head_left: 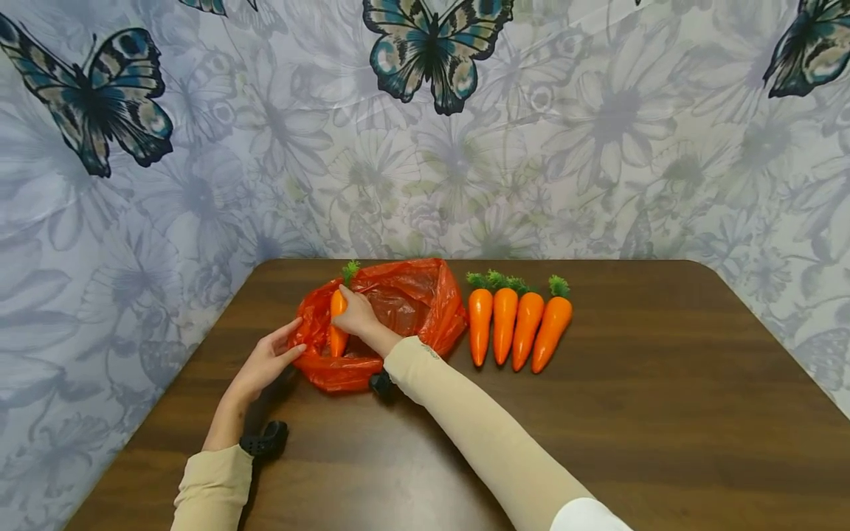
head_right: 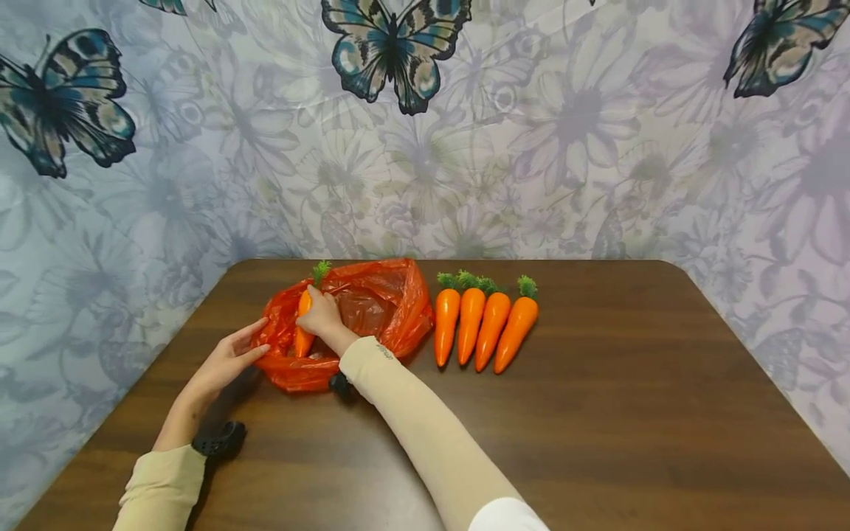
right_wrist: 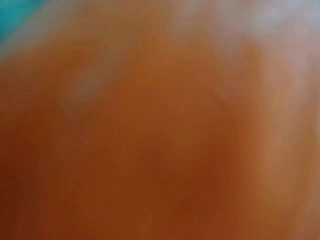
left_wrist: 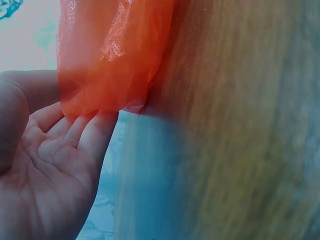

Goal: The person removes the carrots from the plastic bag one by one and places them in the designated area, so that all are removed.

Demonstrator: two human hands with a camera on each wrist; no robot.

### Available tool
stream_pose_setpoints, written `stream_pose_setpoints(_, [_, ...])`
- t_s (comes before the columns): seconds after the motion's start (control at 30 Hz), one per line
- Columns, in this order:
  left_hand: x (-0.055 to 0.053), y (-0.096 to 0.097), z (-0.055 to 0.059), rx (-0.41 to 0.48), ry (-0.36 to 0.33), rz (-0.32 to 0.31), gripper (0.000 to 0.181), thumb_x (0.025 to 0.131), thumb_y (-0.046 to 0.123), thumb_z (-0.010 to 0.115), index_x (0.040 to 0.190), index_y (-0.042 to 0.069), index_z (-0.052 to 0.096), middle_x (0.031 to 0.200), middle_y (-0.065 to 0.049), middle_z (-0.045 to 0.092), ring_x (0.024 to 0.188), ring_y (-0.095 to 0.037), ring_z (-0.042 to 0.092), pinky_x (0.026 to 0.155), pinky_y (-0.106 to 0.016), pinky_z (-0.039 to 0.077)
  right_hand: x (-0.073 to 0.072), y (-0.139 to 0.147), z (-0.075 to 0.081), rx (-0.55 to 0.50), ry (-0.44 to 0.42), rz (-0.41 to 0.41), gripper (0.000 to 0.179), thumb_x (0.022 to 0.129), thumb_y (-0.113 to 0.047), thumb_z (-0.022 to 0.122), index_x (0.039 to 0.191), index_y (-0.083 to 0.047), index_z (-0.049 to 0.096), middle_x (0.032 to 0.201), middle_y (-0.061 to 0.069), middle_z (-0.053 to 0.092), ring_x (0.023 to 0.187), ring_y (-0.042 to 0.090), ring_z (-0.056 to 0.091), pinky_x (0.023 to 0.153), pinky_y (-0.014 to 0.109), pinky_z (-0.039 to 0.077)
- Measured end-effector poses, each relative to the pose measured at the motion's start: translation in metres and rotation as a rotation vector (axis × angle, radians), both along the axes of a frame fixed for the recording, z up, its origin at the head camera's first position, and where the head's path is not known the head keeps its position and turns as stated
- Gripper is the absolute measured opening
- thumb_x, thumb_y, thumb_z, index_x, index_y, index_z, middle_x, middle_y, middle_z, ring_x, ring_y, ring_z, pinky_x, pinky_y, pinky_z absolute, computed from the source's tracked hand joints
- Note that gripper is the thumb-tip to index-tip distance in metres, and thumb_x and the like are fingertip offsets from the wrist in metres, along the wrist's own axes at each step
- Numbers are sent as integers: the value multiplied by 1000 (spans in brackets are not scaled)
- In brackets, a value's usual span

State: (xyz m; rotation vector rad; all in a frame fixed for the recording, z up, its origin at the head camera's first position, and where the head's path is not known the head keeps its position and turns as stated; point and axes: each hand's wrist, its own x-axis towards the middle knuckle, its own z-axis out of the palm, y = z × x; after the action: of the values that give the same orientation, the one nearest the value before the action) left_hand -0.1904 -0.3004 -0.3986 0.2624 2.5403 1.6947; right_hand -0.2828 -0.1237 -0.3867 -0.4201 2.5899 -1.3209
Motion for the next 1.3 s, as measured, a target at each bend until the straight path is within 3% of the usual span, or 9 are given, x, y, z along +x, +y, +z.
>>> stream_pose_setpoints(0.27, [0, -1, -3, 4, -4, 8, 60, 94, 4, 54, 145, -6, 22, 144, -30, 26, 126, -43, 34, 95, -30, 38, -2, -1, -5, -28, 44, -57, 70, 80, -13, 74, 139, -10, 37, 122, 13, 50, 104, 25, 52, 75, 30, 50])
stream_pose_setpoints(0.5, [-1, -2, -2, -6, -5, 14, 60, 95, 3, 54, 145, -6, 22, 144, -31, 26, 126, -43, 35, 95, -31, 38, -2, 3, 1, 34, 65, -29, 75, 82, -11, 71, 147, -15, 33, 125, 13, 52, 104, 26, 52, 68, 27, 48])
stream_pose_setpoints(0.63, [-1, -1, -2, -12, -6, 16, 60, 94, 4, 54, 145, -7, 23, 144, -31, 25, 125, -43, 36, 95, -34, 37, -3, 4, -2, 13, 48, -34, 73, 82, -11, 71, 146, -16, 36, 130, 12, 51, 108, 28, 50, 74, 29, 50])
stream_pose_setpoints(0.93, [0, 0, 1, -38, -9, 24, 61, 95, 6, 54, 145, -5, 22, 144, -31, 24, 126, -43, 35, 96, -40, 35, -3, 10, -8, -315, -145, -150, 71, 82, -5, 70, 145, -17, 38, 137, 12, 45, 112, 30, 50, 85, 40, 49])
stream_pose_setpoints(1.3, [-1, -2, 0, -43, -1, 22, 61, 95, 6, 54, 145, -5, 22, 143, -32, 26, 125, -43, 37, 95, -37, 38, -5, 25, -3, -588, -316, -146, 67, 87, -2, 64, 146, -13, 34, 137, 16, 43, 118, 31, 47, 91, 39, 46])
